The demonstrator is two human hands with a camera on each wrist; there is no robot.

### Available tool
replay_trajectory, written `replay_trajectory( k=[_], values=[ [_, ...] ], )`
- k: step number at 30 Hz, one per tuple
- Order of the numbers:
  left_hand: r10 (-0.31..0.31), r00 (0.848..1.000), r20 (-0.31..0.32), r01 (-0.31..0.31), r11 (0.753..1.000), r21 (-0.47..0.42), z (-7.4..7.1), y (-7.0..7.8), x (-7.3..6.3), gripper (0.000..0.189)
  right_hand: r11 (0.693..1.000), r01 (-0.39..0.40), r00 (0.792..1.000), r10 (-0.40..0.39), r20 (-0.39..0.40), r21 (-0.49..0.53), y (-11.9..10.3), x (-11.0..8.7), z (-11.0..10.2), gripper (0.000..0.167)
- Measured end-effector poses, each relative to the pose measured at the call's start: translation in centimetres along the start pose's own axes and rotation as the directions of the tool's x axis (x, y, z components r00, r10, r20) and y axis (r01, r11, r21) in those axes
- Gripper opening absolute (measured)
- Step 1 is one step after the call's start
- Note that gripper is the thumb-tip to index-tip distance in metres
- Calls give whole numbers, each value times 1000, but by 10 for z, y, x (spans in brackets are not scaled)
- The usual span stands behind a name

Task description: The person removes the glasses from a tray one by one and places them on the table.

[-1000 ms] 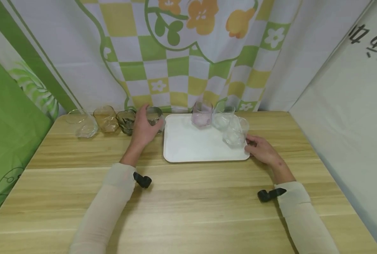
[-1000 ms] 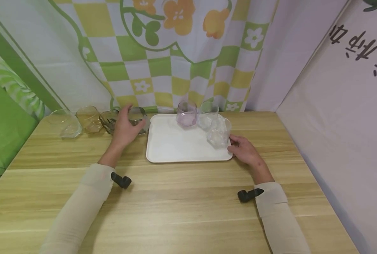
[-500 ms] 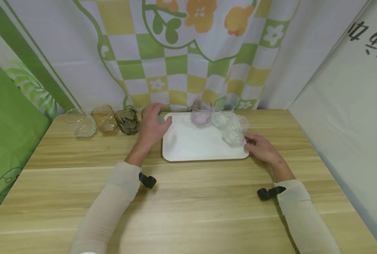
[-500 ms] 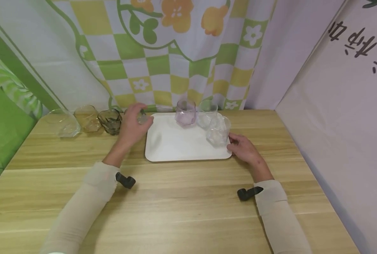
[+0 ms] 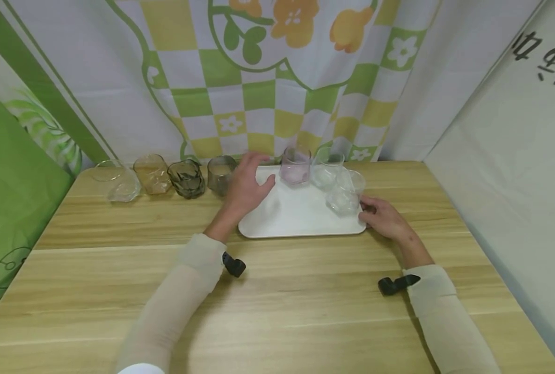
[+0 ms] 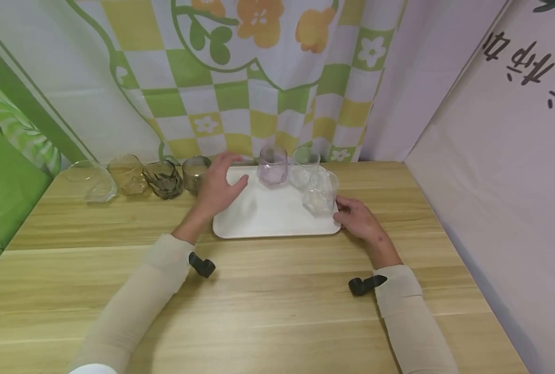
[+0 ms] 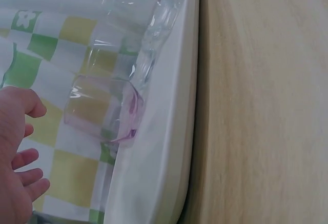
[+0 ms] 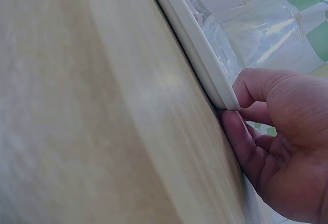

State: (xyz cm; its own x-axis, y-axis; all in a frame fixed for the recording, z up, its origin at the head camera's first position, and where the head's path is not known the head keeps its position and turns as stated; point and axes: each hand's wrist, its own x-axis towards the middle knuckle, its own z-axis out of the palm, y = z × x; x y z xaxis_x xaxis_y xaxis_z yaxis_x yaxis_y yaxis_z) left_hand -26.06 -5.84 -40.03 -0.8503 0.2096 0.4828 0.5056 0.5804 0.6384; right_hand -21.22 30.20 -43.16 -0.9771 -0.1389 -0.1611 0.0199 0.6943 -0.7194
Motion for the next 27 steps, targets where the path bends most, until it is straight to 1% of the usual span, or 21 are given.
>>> replay_trajectory(
  k=[3, 7, 12, 16, 20, 24, 27],
  values=[
    [-22, 999, 41, 22, 1000, -16, 8, 2, 2, 47, 1000, 1, 1000, -2, -4, -5, 1, 0, 0, 63],
    [-69, 993, 91, 73, 996, -42, 20, 2, 4, 51, 1000, 12, 1000, -12, -9, 4, 2, 0, 0, 63],
    [-122, 984, 129, 130, 990, -55, 37, 2, 9, 58, 1000, 16, 1000, -16, -16, 9, 2, 0, 1, 63],
    [-153, 979, 137, 165, 983, -81, 49, 4, 12, 70, 1000, 9, 1000, -9, -18, 6, 3, 1, 1, 62],
    [-180, 975, 133, 194, 976, -100, 57, 6, 16, 83, 1000, 10, 1000, -9, -20, 6, 4, 1, 1, 62],
    [-211, 971, 112, 225, 964, -140, 64, 4, 22, 88, 1000, 7, 1000, -7, -20, 4, 3, 0, 1, 62],
    [-239, 965, 111, 256, 951, -172, 70, 1, 26, 90, 1000, 0, 1000, 0, -20, 3, 2, 0, 1, 62]
  ],
)
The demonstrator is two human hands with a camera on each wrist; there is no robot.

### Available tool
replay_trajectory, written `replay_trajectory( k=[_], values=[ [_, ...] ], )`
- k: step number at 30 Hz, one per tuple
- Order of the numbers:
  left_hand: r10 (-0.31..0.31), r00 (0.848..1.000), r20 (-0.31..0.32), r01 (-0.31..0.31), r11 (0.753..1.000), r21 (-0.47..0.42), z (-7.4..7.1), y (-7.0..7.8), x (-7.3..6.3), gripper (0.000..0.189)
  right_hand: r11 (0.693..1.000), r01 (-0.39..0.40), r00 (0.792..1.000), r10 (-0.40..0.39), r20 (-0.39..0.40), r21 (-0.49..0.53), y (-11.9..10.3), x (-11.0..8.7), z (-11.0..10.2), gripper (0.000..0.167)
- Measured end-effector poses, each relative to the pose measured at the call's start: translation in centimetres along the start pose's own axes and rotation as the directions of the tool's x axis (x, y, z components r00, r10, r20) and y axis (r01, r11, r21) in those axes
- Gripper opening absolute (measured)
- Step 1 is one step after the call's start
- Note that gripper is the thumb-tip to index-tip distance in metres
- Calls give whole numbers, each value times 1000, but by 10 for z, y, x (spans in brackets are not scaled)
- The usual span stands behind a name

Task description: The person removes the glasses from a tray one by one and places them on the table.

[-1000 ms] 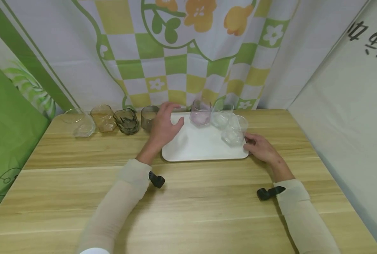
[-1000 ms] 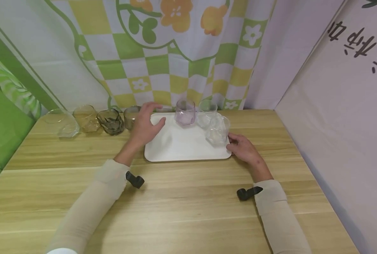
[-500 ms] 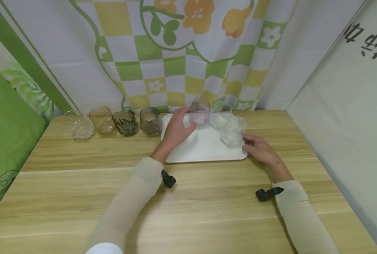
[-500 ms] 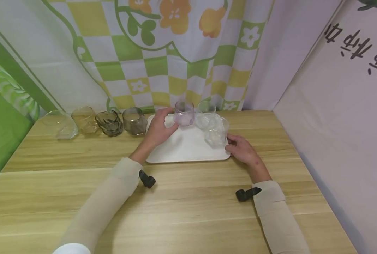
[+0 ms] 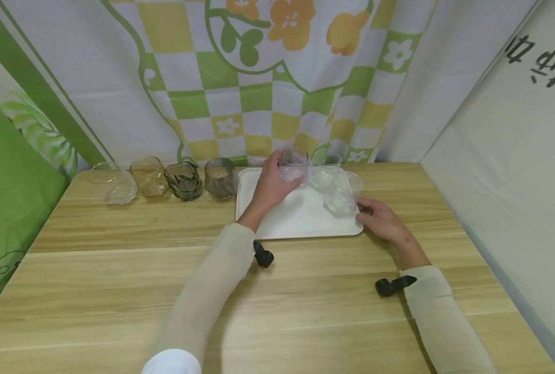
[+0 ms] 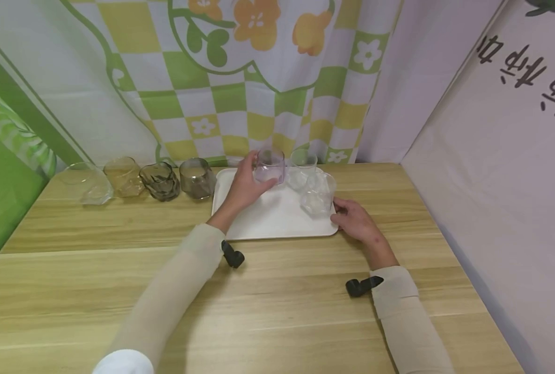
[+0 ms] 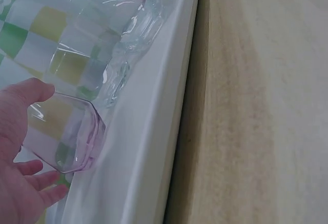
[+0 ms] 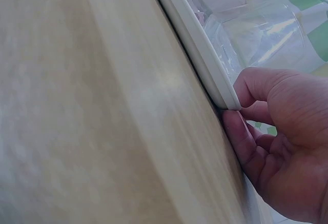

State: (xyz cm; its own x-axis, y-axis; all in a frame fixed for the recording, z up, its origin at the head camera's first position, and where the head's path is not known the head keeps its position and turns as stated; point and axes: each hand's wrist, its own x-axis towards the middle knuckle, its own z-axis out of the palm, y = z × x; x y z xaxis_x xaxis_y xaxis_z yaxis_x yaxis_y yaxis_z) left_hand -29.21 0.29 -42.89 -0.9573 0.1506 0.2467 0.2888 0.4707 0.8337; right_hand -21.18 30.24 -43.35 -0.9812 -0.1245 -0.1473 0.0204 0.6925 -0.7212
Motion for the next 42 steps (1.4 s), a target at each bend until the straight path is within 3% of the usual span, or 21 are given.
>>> replay_trajectory(
  k=[12, 16, 33, 42],
  values=[
    [-50, 998, 40, 55, 991, -121, 10, -14, 13, 99, 1000, -11, 1000, 11, -2, -6, -1, -3, 1, 62],
    [-42, 998, 42, 48, 988, -149, 13, -18, 17, 98, 1000, -11, 1000, 11, -2, -12, -1, -3, 0, 62],
    [-37, 999, -2, 36, 974, -225, 15, -11, 15, 88, 1000, -4, 1000, 4, -2, -7, 0, -2, 1, 63],
    [-67, 998, 8, 67, 976, -206, 12, -9, 13, 87, 1000, -9, 1000, 9, 6, -10, -2, -1, 0, 63]
  ],
)
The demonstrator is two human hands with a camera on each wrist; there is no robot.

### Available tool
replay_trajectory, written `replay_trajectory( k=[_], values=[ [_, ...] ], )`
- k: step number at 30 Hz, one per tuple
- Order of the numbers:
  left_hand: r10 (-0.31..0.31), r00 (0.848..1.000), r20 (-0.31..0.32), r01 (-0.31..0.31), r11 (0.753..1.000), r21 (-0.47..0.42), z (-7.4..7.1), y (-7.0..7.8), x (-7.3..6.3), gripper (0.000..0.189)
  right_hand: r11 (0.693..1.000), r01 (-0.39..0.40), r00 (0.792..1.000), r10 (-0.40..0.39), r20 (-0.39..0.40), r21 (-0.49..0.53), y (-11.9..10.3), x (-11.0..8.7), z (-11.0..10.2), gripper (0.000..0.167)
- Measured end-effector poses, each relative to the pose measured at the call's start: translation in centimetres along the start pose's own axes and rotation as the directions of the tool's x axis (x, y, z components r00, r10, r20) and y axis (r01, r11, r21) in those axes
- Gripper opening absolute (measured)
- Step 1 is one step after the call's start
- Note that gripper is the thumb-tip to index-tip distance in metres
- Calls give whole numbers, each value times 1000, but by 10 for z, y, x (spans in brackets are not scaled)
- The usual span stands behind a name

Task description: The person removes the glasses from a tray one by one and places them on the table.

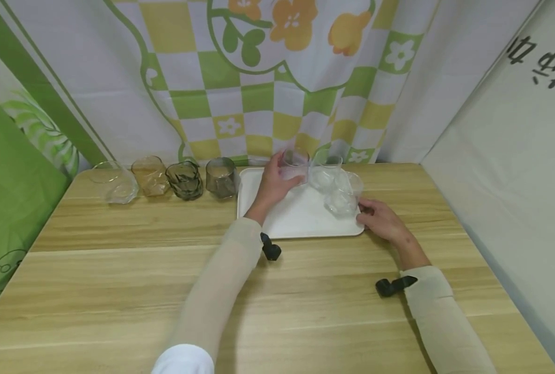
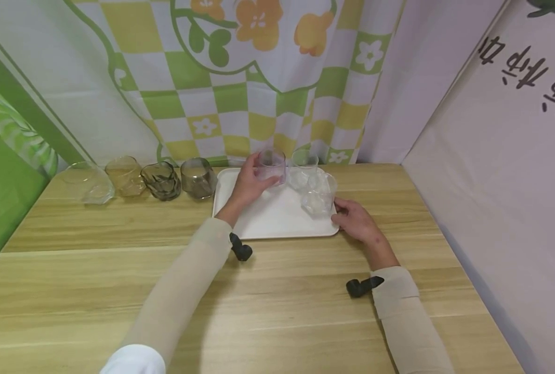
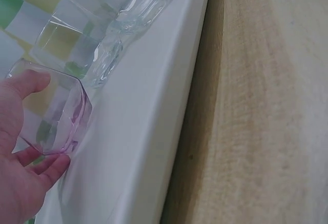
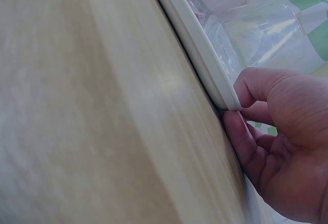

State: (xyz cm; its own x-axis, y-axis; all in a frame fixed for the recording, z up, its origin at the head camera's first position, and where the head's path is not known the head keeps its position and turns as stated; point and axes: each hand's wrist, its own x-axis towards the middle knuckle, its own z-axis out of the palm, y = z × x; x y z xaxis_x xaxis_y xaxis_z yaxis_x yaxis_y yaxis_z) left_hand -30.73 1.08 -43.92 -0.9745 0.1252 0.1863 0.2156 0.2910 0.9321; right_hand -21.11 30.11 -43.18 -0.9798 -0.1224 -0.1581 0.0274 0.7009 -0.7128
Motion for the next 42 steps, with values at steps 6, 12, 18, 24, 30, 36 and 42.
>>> replay_trajectory(
  k=[6, 12, 18, 24, 30, 36, 42],
  values=[
    [1, 1000, 14, -1, 1000, 13, -1, 2, -1, 87, 1000, -10, 1000, 10, 2, 4, -2, 0, -1, 64],
    [10, 999, 32, -12, 998, 62, -2, 4, -5, 89, 1000, -11, 1000, 11, 3, 3, 0, 0, -1, 64],
    [4, 999, 32, -6, 998, 57, -3, 4, -10, 91, 1000, -12, 1000, 12, 5, 5, 0, 1, -2, 64],
    [15, 1000, 21, -16, 999, 43, -5, 4, -17, 91, 1000, -14, 1000, 14, 10, 11, -1, 1, -1, 64],
    [26, 999, 31, -28, 998, 61, -8, 8, -24, 86, 1000, -10, 1000, 10, 10, 11, 0, 0, -1, 64],
    [22, 999, 32, -24, 997, 68, -12, 11, -30, 83, 1000, 14, 1000, -13, 3, -5, 0, 1, -1, 63],
    [13, 998, 57, -19, 994, 111, -21, 15, -38, 83, 1000, 7, 1000, -7, 15, 9, -1, 1, 0, 64]
  ],
)
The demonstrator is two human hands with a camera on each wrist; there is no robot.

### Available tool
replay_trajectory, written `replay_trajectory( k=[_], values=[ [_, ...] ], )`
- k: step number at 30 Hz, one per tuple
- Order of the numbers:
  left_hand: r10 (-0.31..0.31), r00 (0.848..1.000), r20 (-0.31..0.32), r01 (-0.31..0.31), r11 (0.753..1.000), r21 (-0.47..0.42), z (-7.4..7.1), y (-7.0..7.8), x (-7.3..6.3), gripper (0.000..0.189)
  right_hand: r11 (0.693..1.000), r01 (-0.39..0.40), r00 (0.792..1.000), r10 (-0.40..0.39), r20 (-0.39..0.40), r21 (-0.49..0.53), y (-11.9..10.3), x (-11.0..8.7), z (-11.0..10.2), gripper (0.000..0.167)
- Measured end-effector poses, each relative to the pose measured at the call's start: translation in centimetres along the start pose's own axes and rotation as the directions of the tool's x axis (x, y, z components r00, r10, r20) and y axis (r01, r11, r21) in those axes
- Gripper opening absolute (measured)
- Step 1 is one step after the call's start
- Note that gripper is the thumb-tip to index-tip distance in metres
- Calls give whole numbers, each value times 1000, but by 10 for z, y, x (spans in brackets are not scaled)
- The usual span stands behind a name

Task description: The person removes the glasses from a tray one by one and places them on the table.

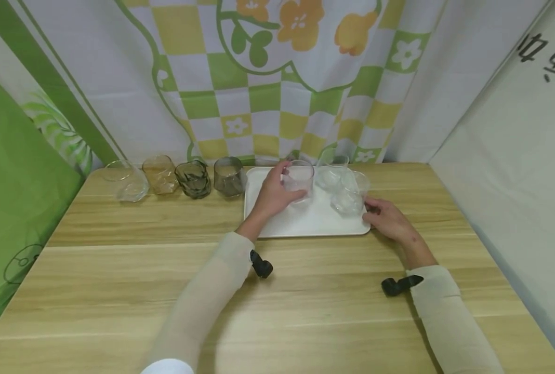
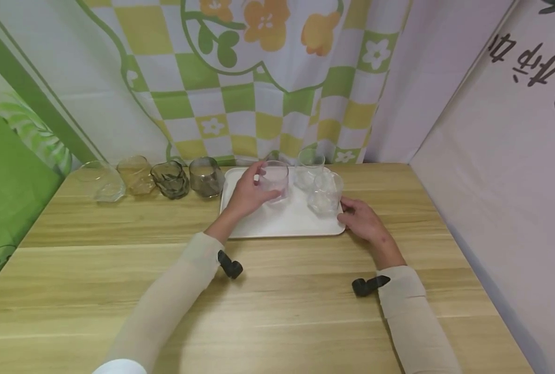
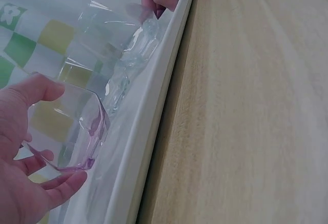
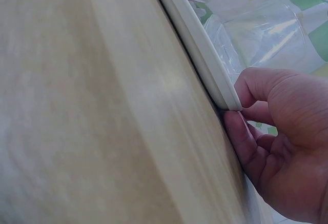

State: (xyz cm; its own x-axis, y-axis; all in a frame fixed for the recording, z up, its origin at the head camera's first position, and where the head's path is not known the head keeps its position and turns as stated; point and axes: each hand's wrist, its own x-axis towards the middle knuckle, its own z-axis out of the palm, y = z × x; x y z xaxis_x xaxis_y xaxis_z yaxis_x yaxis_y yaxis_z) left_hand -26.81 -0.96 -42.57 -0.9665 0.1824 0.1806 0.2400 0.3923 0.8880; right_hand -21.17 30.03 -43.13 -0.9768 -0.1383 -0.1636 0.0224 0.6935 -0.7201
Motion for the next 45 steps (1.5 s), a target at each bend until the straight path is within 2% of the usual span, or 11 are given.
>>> replay_trajectory(
  k=[11, 16, 26, 32, 39, 45],
  values=[
    [33, 999, 27, -33, 999, -20, -16, 10, -22, 80, 1000, -10, 1000, 10, 2, 5, 3, -2, -1, 64],
    [81, 997, 16, -81, 997, -6, -27, 17, -33, 80, 1000, -19, 1000, 19, -1, 4, 3, -2, -1, 65],
    [101, 994, 36, -100, 995, -24, -52, 27, -50, 82, 1000, -15, 1000, 15, -1, 3, 4, -3, -3, 65],
    [88, 996, 33, -88, 996, 9, -75, 31, -62, 81, 1000, -11, 1000, 11, 2, 14, 2, -3, -2, 65],
    [70, 997, 37, -72, 996, 53, -109, 25, -74, 83, 1000, 2, 1000, -2, -11, 12, -1, 0, 2, 63],
    [80, 997, -6, -79, 992, 103, -131, 21, -84, 84, 1000, -9, 1000, 9, -13, 15, -1, -1, 1, 63]
  ],
)
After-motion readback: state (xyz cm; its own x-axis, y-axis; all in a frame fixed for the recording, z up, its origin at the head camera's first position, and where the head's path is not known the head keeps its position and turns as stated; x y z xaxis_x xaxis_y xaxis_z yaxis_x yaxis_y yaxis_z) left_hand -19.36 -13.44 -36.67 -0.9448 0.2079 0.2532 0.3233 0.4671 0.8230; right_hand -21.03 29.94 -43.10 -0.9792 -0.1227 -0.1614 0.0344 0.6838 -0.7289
